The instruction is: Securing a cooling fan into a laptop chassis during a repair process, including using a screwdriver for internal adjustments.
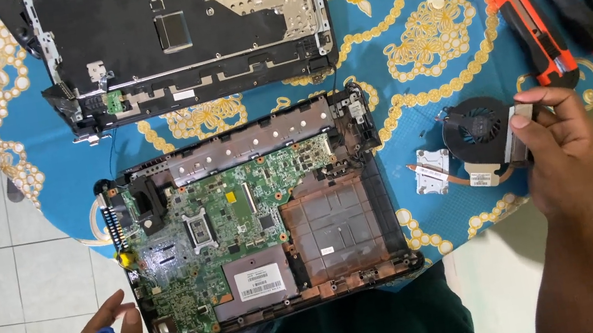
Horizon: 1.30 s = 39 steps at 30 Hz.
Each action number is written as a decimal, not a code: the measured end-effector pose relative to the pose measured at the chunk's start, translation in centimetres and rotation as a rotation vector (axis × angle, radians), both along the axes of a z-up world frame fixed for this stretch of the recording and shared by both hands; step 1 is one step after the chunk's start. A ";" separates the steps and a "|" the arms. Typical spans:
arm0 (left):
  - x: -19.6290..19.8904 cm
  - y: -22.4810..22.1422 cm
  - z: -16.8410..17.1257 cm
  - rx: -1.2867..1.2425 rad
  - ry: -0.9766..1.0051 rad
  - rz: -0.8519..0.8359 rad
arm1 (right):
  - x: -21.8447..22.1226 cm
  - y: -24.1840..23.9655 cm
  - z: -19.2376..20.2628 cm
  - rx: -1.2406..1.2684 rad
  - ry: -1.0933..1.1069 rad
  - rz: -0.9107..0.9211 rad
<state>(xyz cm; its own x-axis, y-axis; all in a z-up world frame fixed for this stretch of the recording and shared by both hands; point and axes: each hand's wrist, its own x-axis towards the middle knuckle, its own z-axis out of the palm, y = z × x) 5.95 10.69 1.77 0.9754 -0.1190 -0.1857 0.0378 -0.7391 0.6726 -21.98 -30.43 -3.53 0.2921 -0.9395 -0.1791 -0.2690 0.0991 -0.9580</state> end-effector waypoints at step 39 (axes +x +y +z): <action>-12.2 -9.4 -9.0 0.385 0.749 -1.365 | 0.3 1.5 -0.5 -0.322 0.083 0.014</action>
